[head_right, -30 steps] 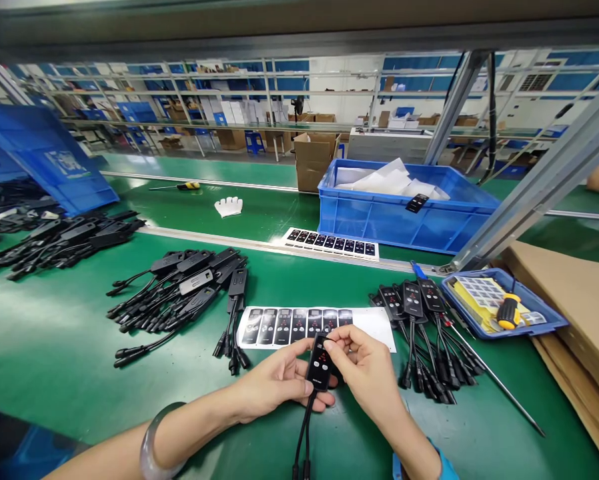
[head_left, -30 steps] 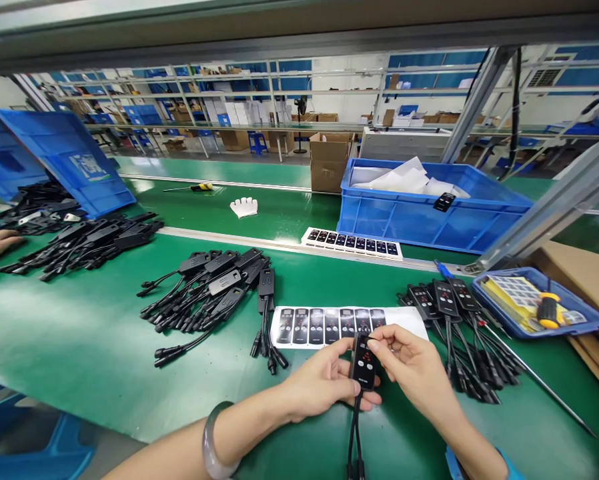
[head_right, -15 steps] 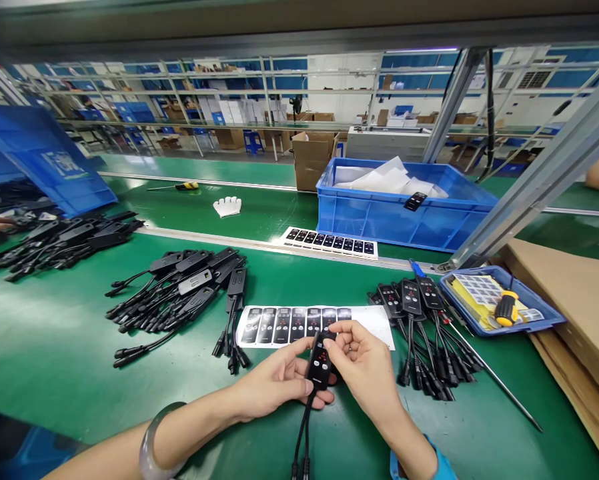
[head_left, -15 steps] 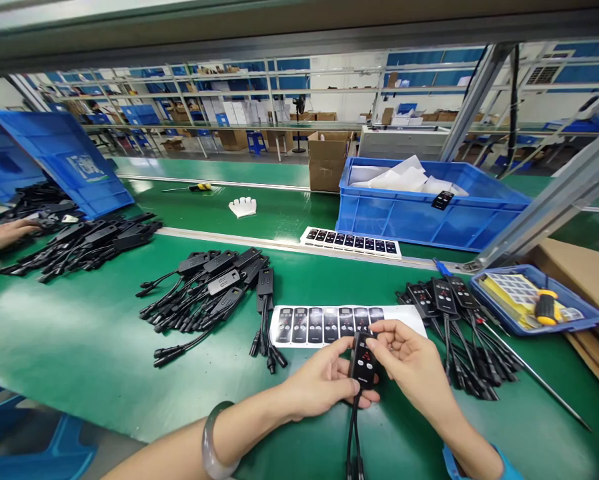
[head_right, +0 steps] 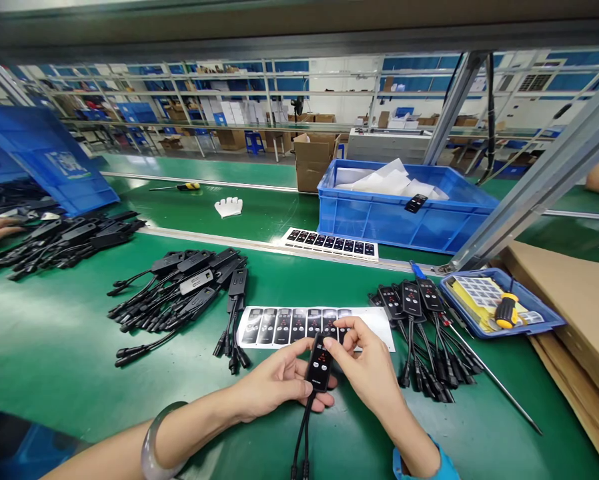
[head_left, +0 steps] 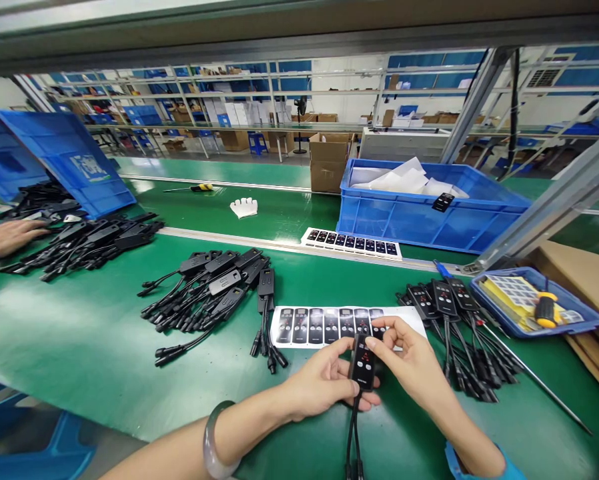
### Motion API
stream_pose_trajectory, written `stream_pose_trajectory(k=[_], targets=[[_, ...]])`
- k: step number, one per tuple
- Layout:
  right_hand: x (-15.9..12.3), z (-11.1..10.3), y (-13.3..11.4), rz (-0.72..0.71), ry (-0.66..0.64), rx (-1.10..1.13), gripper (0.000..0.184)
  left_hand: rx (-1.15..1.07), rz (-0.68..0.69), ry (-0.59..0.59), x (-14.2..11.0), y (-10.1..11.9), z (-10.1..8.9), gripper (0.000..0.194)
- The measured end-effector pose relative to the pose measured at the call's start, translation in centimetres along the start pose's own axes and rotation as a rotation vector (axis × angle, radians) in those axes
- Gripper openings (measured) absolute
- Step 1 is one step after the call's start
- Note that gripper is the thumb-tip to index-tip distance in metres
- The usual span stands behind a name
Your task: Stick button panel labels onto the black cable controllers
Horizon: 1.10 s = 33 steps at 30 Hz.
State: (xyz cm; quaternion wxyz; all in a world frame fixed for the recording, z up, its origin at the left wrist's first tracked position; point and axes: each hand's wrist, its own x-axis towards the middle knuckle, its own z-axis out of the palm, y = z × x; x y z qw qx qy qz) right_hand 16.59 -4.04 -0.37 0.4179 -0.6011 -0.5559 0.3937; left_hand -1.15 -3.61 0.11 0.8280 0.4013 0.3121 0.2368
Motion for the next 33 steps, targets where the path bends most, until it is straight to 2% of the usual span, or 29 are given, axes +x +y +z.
stream_pose_trajectory(k=[4,8,13,14,16,19,24,28,31,33], targets=[[0.0,0.8,0.5,0.026,-0.142,0.061,0.040,-0.087,-0.002,0.003,0.2,0.3,-0.1,0.041],[-0.5,1.7,0.9,-0.020,-0.181,0.023,0.053,-0.118,0.018,0.036,0.5,0.3,-0.4,0.033],[-1.3,1.9,1.3,-0.102,-0.236,-0.041,0.093,-0.093,0.108,0.074,0.7,0.5,-0.4,0.032],[-1.3,1.9,1.4,-0.099,-0.263,-0.022,0.092,-0.088,0.118,0.076,0.7,0.5,-0.4,0.033],[-1.3,1.8,1.4,-0.075,-0.304,0.037,0.074,-0.071,0.135,0.078,0.7,0.5,-0.3,0.035],[-1.1,1.9,1.2,-0.085,-0.238,0.059,0.052,0.011,0.172,0.088,0.6,0.2,-0.2,0.041],[-1.2,2.4,0.8,-0.135,-0.161,-0.035,0.049,0.180,0.212,0.113,0.8,-0.5,0.1,0.046],[-1.7,2.6,0.4,-0.228,-0.086,-0.190,0.054,0.030,0.231,0.137,1.1,-0.4,0.0,0.051],[-1.4,2.1,0.1,-0.357,-0.031,-0.345,0.059,-0.048,0.272,0.082,0.9,0.0,-0.2,0.055],[-0.6,1.0,0.1,-0.390,0.052,-0.453,0.052,0.135,0.322,0.042,0.4,0.3,-0.3,0.053]])
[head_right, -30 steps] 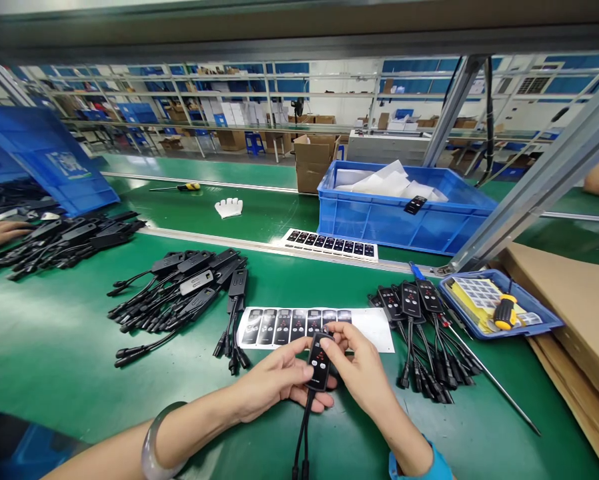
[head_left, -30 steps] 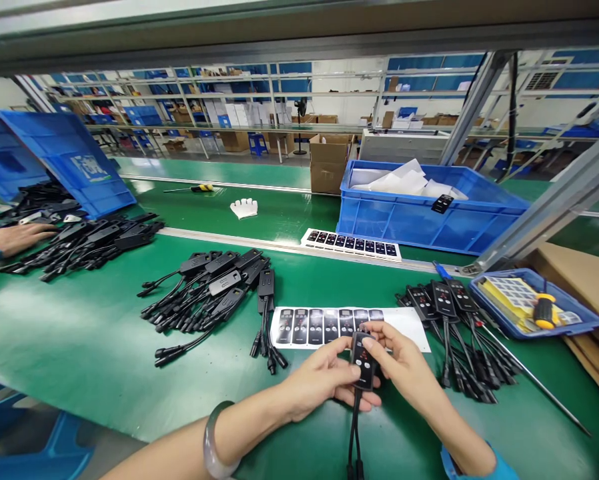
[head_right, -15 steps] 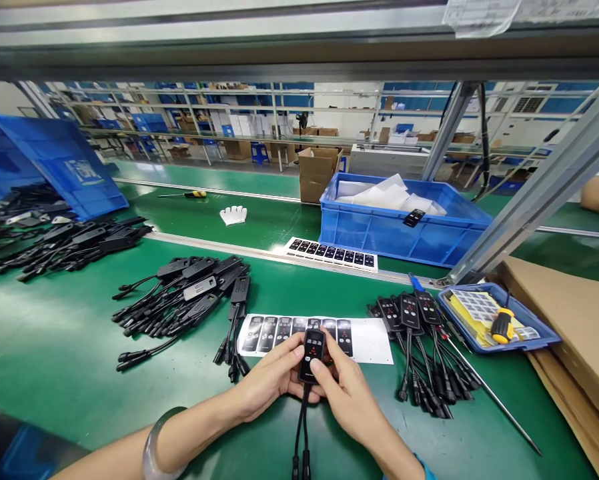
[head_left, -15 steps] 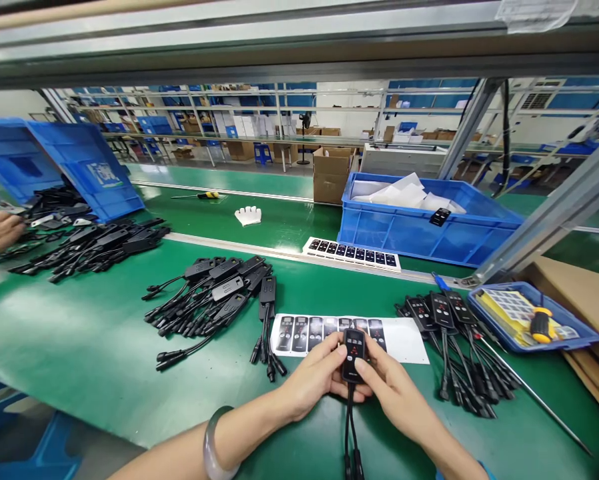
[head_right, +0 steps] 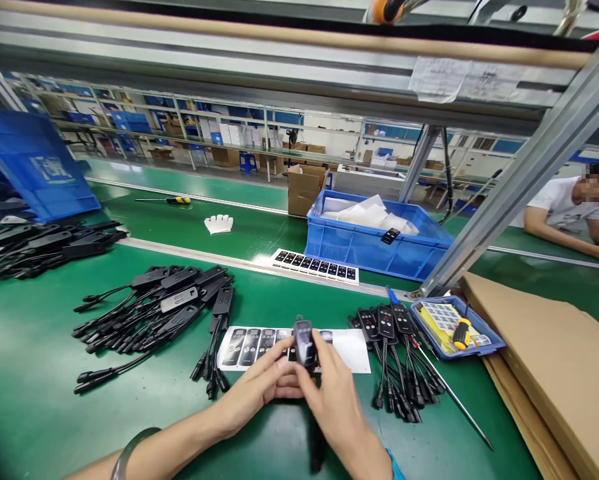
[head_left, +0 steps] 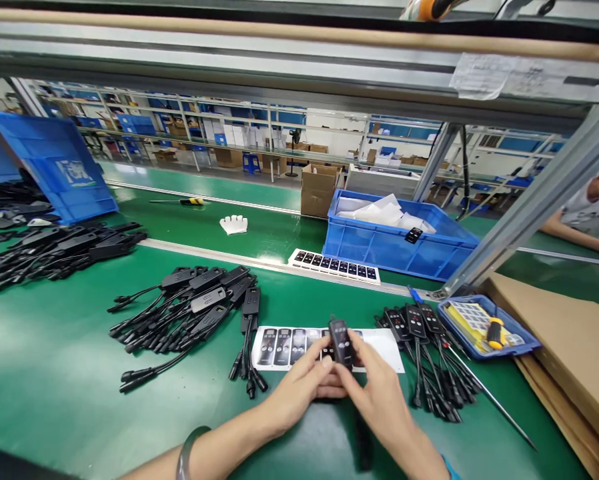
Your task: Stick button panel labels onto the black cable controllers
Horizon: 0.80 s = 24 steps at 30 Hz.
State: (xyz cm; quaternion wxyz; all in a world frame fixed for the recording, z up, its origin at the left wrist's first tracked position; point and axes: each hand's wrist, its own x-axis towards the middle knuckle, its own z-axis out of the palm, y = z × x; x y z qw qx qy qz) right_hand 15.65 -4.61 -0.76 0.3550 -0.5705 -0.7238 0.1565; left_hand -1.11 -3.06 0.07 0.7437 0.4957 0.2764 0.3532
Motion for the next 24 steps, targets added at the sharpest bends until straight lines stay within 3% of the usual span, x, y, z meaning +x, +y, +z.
stream_pose_trajectory(k=[5,8,11,13,16,20,24], targets=[[2.1,-3.2,3.8,0.080,0.199,-0.463,0.046,0.952,0.245,-0.109,-1.3,0.6,-0.2,0.039],[2.8,-4.7,5.6,0.107,0.183,-0.795,0.036,1.237,0.287,-0.147,-1.4,0.5,-0.2,0.037],[3.0,-4.9,5.8,0.081,0.245,-0.931,0.033,1.361,0.262,-0.129,-1.1,0.2,-0.1,0.035],[3.0,-4.2,5.3,-0.008,0.287,-0.854,0.034,1.402,0.242,-0.128,-0.9,0.1,-0.1,0.035],[3.1,-2.5,4.5,-0.146,0.218,-0.694,0.030,1.412,0.248,-0.134,-0.8,-0.2,-0.2,0.037],[3.1,-0.8,4.3,-0.127,0.111,-0.570,0.024,1.377,0.285,-0.105,-0.8,-0.5,-0.5,0.036],[2.9,-1.6,4.0,-0.079,0.116,-0.226,0.023,1.385,0.279,-0.092,-0.8,-0.7,-0.6,0.035]])
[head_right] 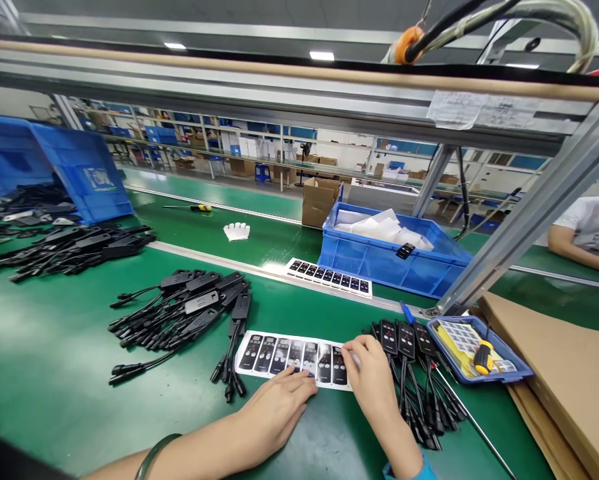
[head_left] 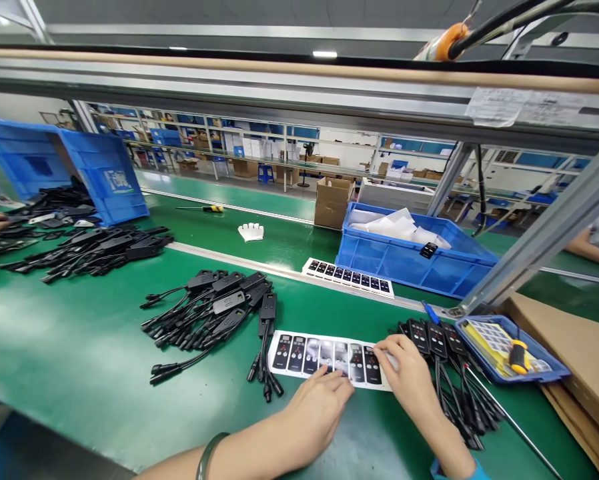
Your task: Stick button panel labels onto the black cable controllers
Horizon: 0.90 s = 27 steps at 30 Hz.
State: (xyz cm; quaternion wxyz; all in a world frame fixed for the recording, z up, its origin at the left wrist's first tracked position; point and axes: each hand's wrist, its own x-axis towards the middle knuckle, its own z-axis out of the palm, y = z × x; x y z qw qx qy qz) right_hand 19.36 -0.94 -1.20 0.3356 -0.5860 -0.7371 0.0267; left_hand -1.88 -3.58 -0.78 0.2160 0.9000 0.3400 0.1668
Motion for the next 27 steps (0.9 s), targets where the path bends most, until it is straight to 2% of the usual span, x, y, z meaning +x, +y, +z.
stream_pose_trajectory(k=[3,6,8,10,12,15,18,20,23,25,27], targets=[[-0.1,-1.5,-0.2,0.093,0.093,0.229,0.024,0.022,-0.001,-0.011,0.2,0.0,-0.3,0.031],[-0.3,-2.5,-0.4,0.283,0.217,0.442,0.025,0.069,-0.019,0.027,0.7,-0.8,-1.8,0.025],[-0.5,-2.7,-0.5,0.423,0.235,0.565,0.030,0.188,-0.186,0.140,1.1,-2.0,-3.6,0.026],[-0.7,-2.6,-0.7,0.482,0.228,0.642,0.032,0.353,-0.457,0.309,1.3,-3.7,-5.7,0.031],[-0.9,-2.2,-0.9,0.454,0.209,0.672,0.031,0.429,-0.651,0.414,1.2,-5.7,-7.4,0.045],[-1.4,-1.4,-1.2,0.393,0.157,0.677,0.026,0.402,-0.800,0.431,0.6,-7.9,-8.8,0.066],[-1.8,-0.9,-1.3,0.388,0.123,0.712,0.024,0.320,-0.779,0.429,0.3,-8.2,-9.0,0.063],[-2.0,-0.6,-1.5,0.401,0.105,0.784,0.023,0.239,-0.722,0.440,0.4,-7.4,-8.9,0.056],[-2.1,-0.6,-2.0,0.426,0.080,0.910,0.023,0.096,-0.601,0.402,0.8,-5.4,-8.1,0.033],[-2.2,-0.7,-2.4,0.445,0.071,0.968,0.022,-0.203,-0.528,0.347,1.1,-3.9,-7.1,0.024],[-2.2,-0.8,-2.9,0.460,0.060,1.010,0.021,-0.725,-0.483,0.288,1.4,-2.6,-5.7,0.026]])
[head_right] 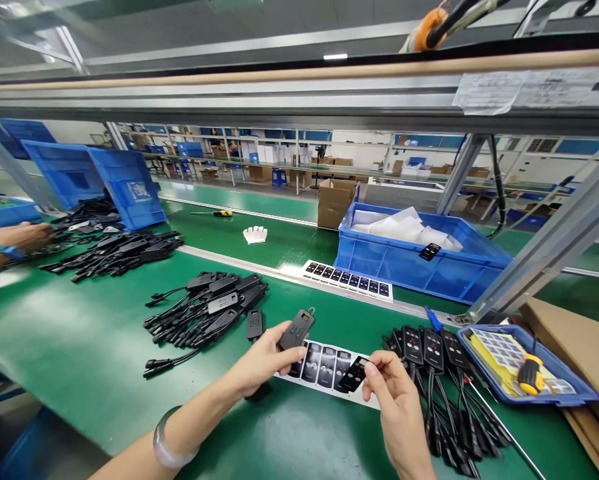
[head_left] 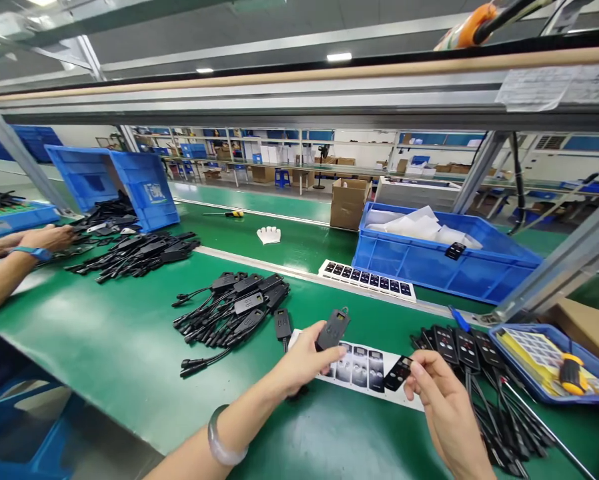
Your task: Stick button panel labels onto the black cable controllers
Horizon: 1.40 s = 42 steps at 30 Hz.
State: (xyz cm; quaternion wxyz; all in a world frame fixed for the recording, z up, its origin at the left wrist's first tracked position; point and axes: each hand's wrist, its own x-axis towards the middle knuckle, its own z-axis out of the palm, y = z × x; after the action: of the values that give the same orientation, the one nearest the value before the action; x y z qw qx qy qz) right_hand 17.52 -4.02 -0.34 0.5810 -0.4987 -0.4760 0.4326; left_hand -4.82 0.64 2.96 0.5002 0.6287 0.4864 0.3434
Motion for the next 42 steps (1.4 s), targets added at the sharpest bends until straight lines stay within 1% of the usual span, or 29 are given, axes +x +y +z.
stream_pose_trajectory(k=[2,3,5,7,9,12,15,20,26,30,42], targets=[[-0.1,0.3,-0.2,0.022,-0.007,0.034,0.021,-0.487,-0.115,-0.141,-0.7,-0.1,1.8,0.030],[-0.1,0.4,-0.3,0.034,-0.008,0.049,0.021,-0.637,-0.171,-0.178,-1.0,-0.2,2.6,0.031],[-0.1,0.6,-0.4,0.058,-0.008,0.078,0.022,-0.779,-0.253,-0.228,-1.6,-0.4,3.8,0.034],[-0.2,0.7,-0.3,0.072,-0.007,0.097,0.021,-0.786,-0.291,-0.276,-2.1,-0.6,4.6,0.040],[-0.3,0.7,-0.2,0.072,-0.007,0.084,0.021,-0.755,-0.296,-0.311,-2.4,-0.9,5.1,0.045],[-0.5,0.9,0.0,0.061,-0.005,0.005,0.021,-0.734,-0.291,-0.359,-2.7,-1.4,5.5,0.052],[-0.7,1.2,-0.1,0.053,-0.009,-0.062,0.021,-0.740,-0.284,-0.394,-2.8,-1.6,5.7,0.053],[-0.7,1.7,-0.5,0.037,-0.021,-0.139,0.021,-0.749,-0.296,-0.411,-2.8,-1.5,5.7,0.053],[-0.8,2.0,-1.2,0.042,-0.031,-0.156,0.021,-0.749,-0.297,-0.427,-3.0,-1.5,5.7,0.053],[-0.9,2.2,-1.5,0.068,-0.021,-0.135,0.022,-0.745,-0.287,-0.435,-2.9,-1.5,5.8,0.048],[-0.8,2.3,-1.4,0.122,-0.010,-0.107,0.025,-0.709,-0.215,-0.442,-3.0,-1.7,6.1,0.049]])
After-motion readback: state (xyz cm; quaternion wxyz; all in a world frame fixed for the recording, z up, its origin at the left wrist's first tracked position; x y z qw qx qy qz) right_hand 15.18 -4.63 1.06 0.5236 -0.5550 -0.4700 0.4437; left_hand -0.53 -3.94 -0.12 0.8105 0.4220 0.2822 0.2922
